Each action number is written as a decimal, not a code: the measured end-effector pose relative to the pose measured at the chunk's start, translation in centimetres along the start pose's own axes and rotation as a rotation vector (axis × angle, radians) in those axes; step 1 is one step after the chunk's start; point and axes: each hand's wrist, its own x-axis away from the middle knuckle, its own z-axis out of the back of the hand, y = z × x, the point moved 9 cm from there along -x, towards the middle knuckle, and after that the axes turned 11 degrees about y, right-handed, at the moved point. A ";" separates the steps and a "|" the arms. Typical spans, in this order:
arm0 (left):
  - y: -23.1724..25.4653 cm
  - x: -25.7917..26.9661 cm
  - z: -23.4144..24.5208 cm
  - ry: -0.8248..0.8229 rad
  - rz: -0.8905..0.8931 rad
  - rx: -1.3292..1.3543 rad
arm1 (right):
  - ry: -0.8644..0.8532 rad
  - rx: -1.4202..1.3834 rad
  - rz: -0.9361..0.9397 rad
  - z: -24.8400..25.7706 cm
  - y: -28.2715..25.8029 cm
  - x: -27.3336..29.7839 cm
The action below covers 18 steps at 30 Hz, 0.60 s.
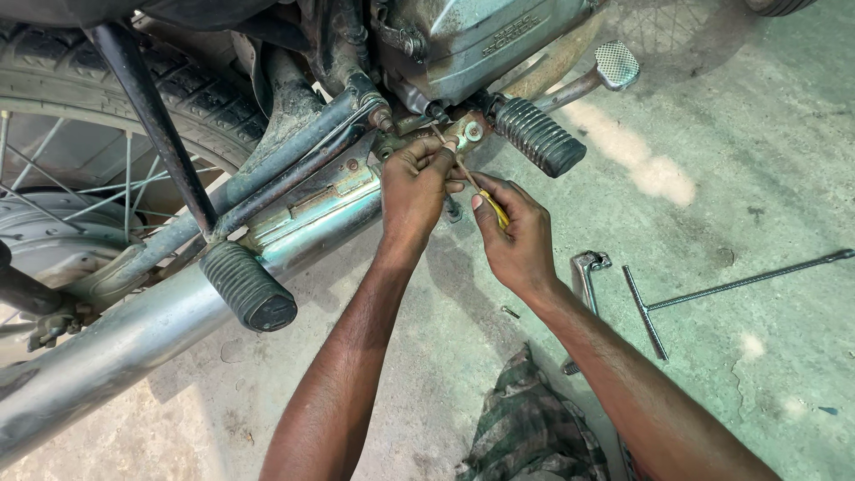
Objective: The person works on the lower engine and exhaust area of a motorcycle, using a screwdriver to manipulate small components and wires, wiping parts with a cloth, and handling a small rubber grommet or seal.
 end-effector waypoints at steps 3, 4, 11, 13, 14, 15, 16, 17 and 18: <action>0.3 0.5 0.2 -0.027 -0.071 -0.011 | 0.023 0.005 0.090 0.9 -1.4 0.9; 0.6 0.5 0.3 -0.019 -0.066 -0.019 | 0.015 0.001 0.064 0.9 -1.5 0.9; 2.0 1.9 1.7 0.009 0.009 0.030 | -0.028 0.015 -0.001 1.8 -1.4 2.2; 1.6 2.3 1.8 0.015 0.070 0.081 | -0.039 -0.027 0.001 2.1 -1.2 2.6; 1.4 2.3 1.9 0.023 0.115 0.123 | -0.044 -0.050 0.008 2.1 -1.3 2.6; 1.2 2.3 2.0 0.031 0.160 0.164 | -0.051 -0.092 -0.027 2.2 -1.0 2.6; 1.2 2.1 2.2 0.048 0.170 0.164 | -0.058 -0.134 -0.064 2.2 -0.7 2.7; 1.1 2.0 2.5 0.065 0.180 0.164 | -0.065 -0.177 -0.101 2.1 -0.3 2.8; 0.9 1.8 2.7 0.083 0.190 0.164 | -0.060 -0.157 -0.123 2.2 0.0 2.8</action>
